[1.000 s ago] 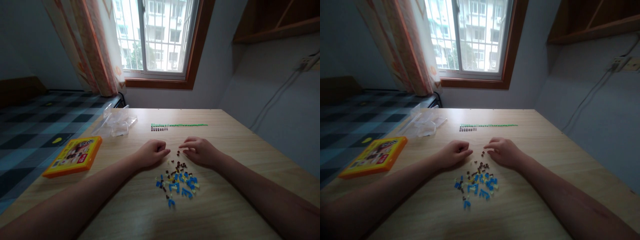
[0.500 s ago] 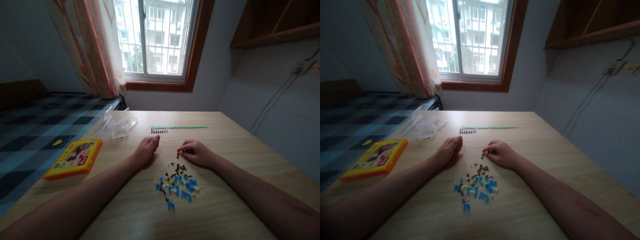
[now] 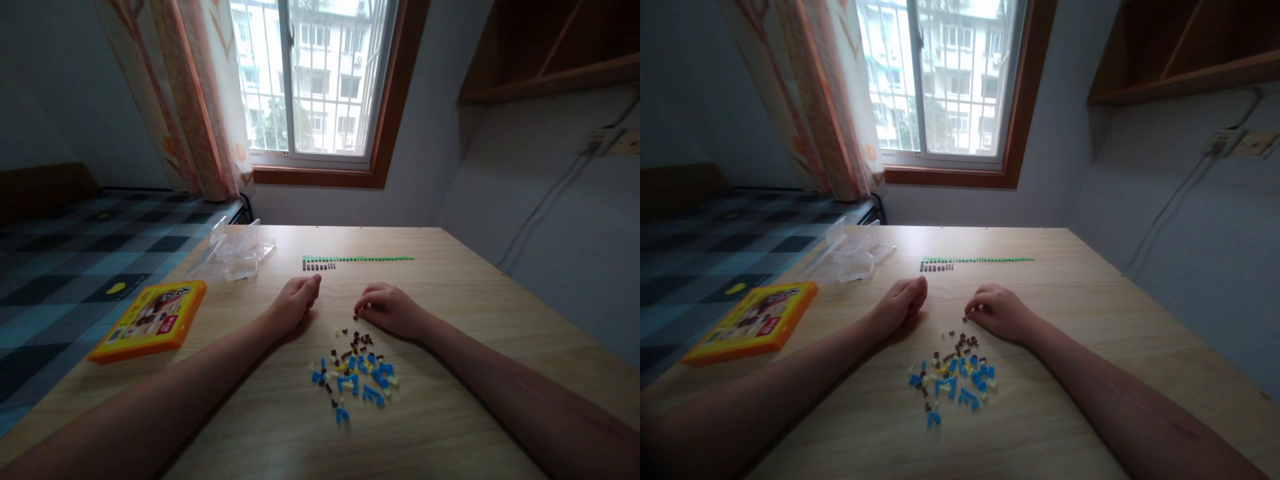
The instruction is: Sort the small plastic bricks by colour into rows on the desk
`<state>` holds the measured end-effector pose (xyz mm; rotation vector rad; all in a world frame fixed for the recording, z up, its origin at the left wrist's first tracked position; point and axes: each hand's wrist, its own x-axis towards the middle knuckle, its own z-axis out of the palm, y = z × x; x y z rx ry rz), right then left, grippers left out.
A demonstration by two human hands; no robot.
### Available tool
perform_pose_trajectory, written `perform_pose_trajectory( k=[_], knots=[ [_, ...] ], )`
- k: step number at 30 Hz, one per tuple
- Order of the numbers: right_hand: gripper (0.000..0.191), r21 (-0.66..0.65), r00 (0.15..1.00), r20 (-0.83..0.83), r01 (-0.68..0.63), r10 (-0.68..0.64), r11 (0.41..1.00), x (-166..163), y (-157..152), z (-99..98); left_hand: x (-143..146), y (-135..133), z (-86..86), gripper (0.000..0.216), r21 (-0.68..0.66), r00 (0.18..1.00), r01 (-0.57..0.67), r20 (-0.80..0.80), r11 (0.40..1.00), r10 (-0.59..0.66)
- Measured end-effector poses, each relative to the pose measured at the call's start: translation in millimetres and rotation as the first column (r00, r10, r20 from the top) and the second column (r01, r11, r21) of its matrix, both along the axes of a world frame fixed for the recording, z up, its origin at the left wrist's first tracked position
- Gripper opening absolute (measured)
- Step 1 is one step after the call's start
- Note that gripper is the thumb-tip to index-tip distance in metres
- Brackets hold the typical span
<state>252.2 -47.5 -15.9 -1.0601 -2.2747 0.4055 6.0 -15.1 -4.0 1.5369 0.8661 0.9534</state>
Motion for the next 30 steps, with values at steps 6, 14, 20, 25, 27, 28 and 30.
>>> perform_pose_trajectory(
  k=[6,14,20,25,27,28,30],
  knots=[
    [0.009,0.005,1.0,0.018,0.006,-0.006,1.0,-0.8,-2.0,0.8,-0.9,1.7,-3.3,0.058,0.005,1.0,-0.004,0.001,1.0,0.004],
    [0.012,-0.006,1.0,0.011,-0.005,0.005,1.0,1.4,-4.2,2.8,0.0,1.0,-0.7,0.06,0.012,1.0,0.002,-0.012,1.0,-0.002],
    [0.011,-0.025,1.0,-0.003,-0.022,0.022,0.999,2.8,-0.9,0.5,-0.5,2.0,-2.3,0.059,0.022,1.0,-0.004,-0.02,1.0,0.005],
    [0.01,-0.061,0.999,-0.052,-0.018,0.015,0.998,1.2,-0.9,0.5,-0.5,1.2,-2.4,0.057,0.016,1.0,-0.006,-0.017,1.0,0.007],
    [0.01,-0.077,0.999,-0.05,-0.02,0.016,0.997,0.8,-1.9,1.3,0.0,0.7,-2.0,0.057,0.013,1.0,0.0,-0.012,1.0,0.0],
    [0.01,-0.08,0.999,-0.046,-0.02,0.017,0.997,0.5,-2.5,1.8,0.2,0.6,-2.0,0.056,0.015,1.0,0.003,-0.012,1.0,-0.003],
    [0.009,-0.075,0.999,-0.035,-0.017,0.015,0.997,-0.5,-3.7,3.0,0.5,0.7,-2.2,0.056,0.023,1.0,0.006,-0.016,1.0,-0.006]
  ],
)
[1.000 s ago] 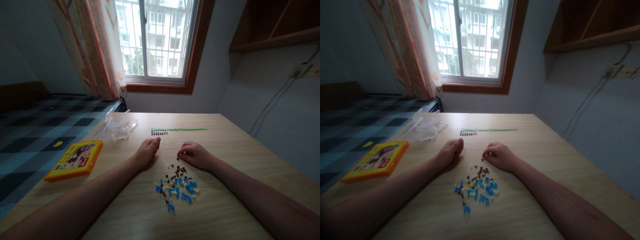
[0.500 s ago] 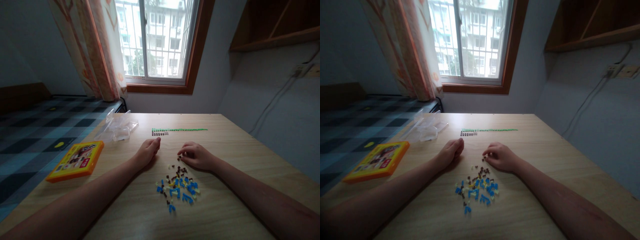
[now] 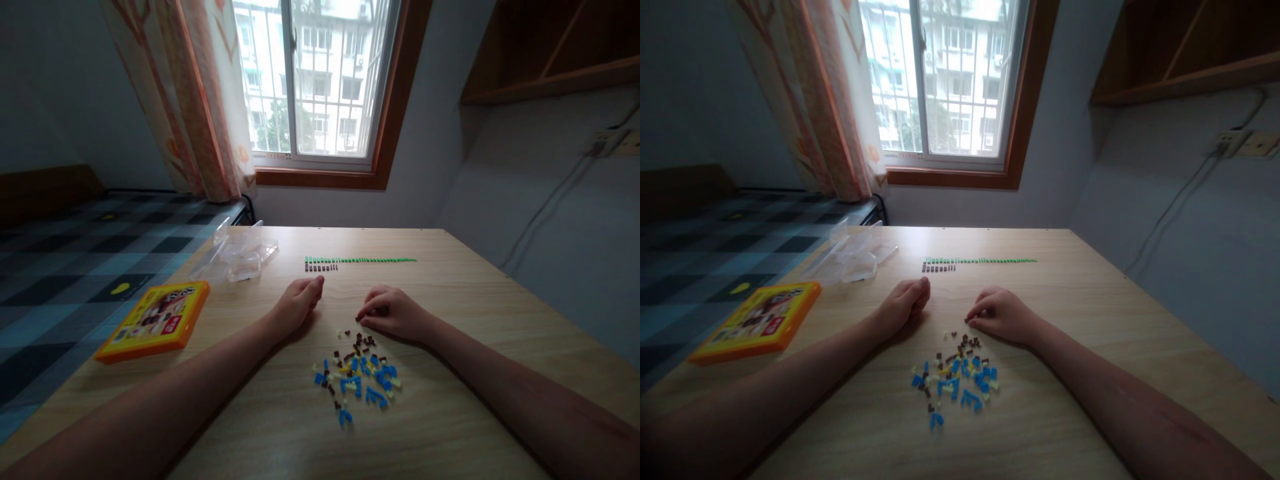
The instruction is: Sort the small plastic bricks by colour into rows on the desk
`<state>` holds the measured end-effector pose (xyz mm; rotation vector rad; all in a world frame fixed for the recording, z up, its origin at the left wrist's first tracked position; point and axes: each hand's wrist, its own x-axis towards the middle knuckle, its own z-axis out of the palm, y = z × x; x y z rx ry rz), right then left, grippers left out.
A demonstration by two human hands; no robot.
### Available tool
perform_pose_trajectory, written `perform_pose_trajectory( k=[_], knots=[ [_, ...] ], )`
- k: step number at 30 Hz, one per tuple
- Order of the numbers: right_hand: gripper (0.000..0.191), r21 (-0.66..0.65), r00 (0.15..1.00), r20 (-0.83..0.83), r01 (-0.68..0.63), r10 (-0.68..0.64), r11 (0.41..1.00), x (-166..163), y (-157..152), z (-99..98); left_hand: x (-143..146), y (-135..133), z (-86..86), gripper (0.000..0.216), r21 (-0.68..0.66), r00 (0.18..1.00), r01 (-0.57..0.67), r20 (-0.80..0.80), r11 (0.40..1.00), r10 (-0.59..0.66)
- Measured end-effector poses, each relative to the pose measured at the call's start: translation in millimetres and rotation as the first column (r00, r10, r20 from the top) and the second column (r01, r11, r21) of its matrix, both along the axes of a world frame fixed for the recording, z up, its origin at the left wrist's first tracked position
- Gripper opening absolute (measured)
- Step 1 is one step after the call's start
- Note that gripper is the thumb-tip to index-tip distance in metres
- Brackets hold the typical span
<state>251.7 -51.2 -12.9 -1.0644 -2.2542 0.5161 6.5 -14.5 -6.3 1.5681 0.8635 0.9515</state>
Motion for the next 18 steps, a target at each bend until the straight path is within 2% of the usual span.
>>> perform_pose_trajectory(
  k=[13,18],
  knots=[
    [0.006,0.091,0.995,0.076,0.059,-0.066,0.994,-10.7,-2.3,-2.1,1.4,1.3,-1.8,0.053,0.045,0.999,-0.032,-0.019,0.998,0.033],
    [0.008,0.071,0.996,0.062,0.063,-0.068,0.995,-9.6,-2.6,-2.3,1.4,0.7,0.1,0.054,0.042,0.998,-0.04,-0.037,0.998,0.042]
  ],
)
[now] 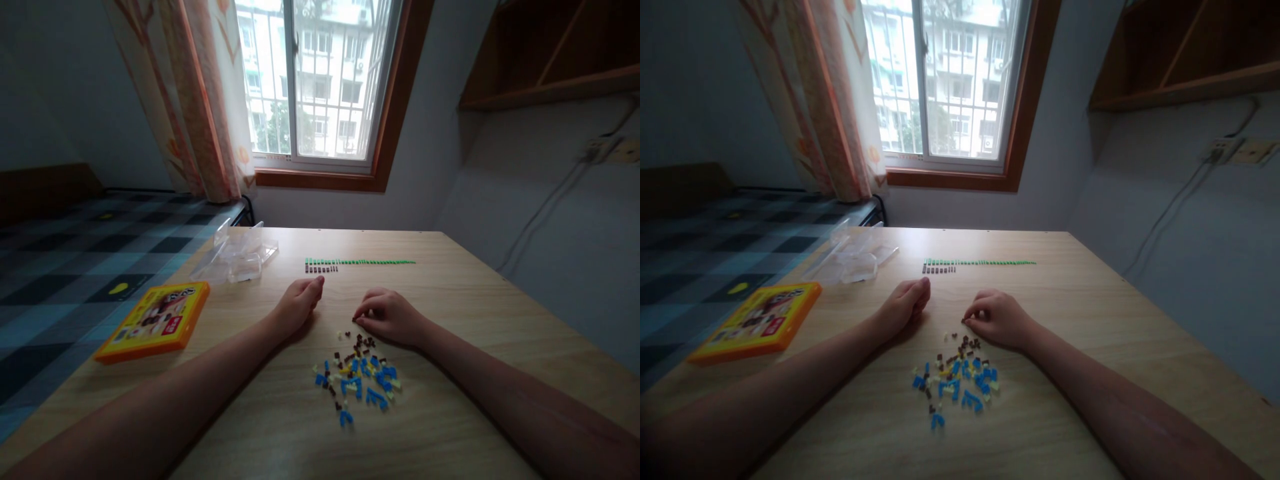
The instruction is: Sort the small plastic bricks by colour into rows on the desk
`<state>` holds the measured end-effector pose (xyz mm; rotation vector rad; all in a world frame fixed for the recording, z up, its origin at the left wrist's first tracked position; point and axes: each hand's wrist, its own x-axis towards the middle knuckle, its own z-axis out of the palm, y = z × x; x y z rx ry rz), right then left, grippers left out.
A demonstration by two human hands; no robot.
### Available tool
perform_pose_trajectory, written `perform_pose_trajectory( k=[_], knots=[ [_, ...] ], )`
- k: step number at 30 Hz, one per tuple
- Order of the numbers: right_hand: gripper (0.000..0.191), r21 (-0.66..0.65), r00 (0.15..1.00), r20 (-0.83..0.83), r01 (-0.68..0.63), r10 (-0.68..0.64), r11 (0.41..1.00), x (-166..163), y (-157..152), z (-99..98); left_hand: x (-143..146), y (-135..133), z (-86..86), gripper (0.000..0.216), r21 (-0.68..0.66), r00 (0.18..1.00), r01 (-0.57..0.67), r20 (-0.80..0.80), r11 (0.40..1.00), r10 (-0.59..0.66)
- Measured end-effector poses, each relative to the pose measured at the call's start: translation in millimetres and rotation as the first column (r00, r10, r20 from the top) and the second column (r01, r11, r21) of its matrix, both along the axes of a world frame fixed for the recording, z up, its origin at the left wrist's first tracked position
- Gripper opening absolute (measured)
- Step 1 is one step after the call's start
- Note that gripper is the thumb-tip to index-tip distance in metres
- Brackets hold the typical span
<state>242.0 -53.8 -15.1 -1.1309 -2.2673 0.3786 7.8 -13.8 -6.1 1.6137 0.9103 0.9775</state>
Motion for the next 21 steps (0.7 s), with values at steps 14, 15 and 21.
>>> perform_pose_trajectory(
  k=[14,15,21],
  knots=[
    [0.008,0.015,1.0,0.016,0.016,-0.016,1.0,-3.7,-0.4,-1.4,-0.2,0.6,-1.8,0.052,0.031,0.999,0.029,0.021,0.999,-0.03],
    [0.008,0.017,1.0,0.02,0.016,-0.017,1.0,-3.8,-0.1,-1.6,-0.1,0.8,-1.9,0.051,0.032,0.999,0.028,0.025,0.999,-0.029],
    [0.012,0.013,0.997,0.013,0.081,-0.081,0.997,-1.7,7.9,-4.8,1.1,2.8,-4.1,0.051,0.033,1.0,-0.004,0.023,0.999,0.003]
  ],
)
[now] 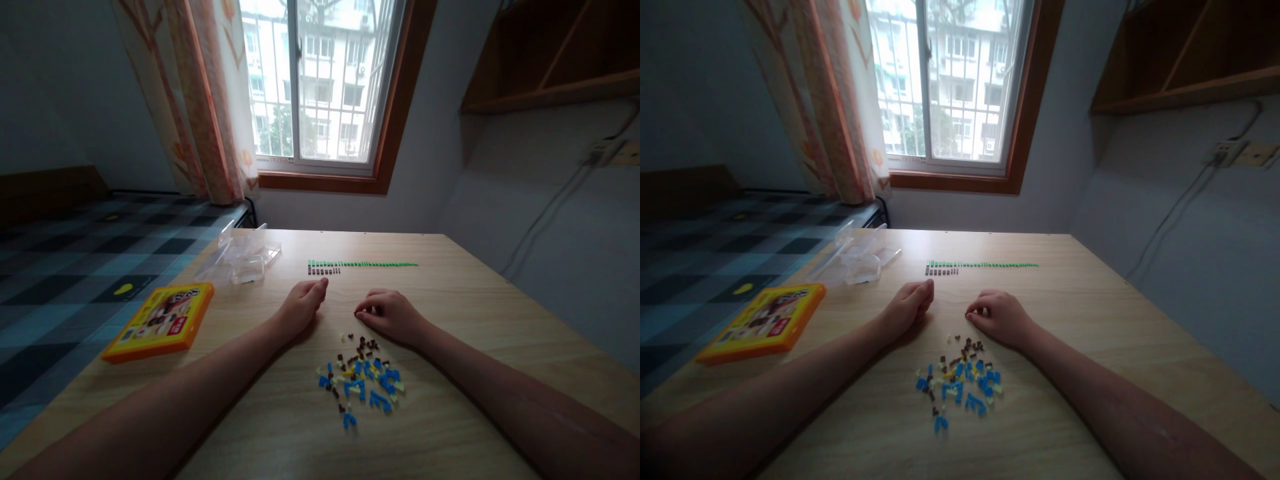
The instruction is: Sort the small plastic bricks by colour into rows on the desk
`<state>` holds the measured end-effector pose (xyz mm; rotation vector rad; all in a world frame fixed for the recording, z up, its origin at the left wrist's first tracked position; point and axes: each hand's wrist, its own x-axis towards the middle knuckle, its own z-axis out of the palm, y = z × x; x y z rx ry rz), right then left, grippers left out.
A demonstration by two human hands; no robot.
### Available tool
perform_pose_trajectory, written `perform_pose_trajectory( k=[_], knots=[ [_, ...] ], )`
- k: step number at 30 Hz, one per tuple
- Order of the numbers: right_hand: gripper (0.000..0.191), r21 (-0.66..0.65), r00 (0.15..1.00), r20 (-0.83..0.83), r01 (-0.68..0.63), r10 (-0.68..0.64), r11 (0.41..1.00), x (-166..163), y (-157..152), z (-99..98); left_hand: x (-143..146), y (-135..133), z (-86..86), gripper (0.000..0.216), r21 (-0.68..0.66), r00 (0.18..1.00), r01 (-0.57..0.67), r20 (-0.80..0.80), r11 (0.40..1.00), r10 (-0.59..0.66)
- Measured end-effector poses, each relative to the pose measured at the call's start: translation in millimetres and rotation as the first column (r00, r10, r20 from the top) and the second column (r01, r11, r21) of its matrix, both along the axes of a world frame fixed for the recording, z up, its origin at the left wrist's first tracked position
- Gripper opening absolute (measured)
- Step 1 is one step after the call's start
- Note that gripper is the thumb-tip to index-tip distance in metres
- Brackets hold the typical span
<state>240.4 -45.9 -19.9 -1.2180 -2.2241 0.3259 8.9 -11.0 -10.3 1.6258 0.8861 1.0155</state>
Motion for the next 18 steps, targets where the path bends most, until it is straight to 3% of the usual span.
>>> perform_pose_trajectory(
  k=[7,13,18],
  knots=[
    [0.02,-0.025,0.988,0.004,0.154,-0.153,0.988,0,47,-5.2,0,2,-1.3,0.05,0.044,0.999,-0.007,-0.046,0.999,0.009],
    [0.024,-0.038,0.942,0.065,0.333,-0.331,0.942,-10,93,-2.0,-1,0,0.5,0.049,0.056,0.998,0.011,-0.068,0.998,-0.007],
    [0.025,-0.021,0.936,0.067,0.348,-0.346,0.937,-13,106,-4.7,0,-2,3.9,0.047,0.093,0.994,0.009,-0.11,0.996,0.001]
  ],
)
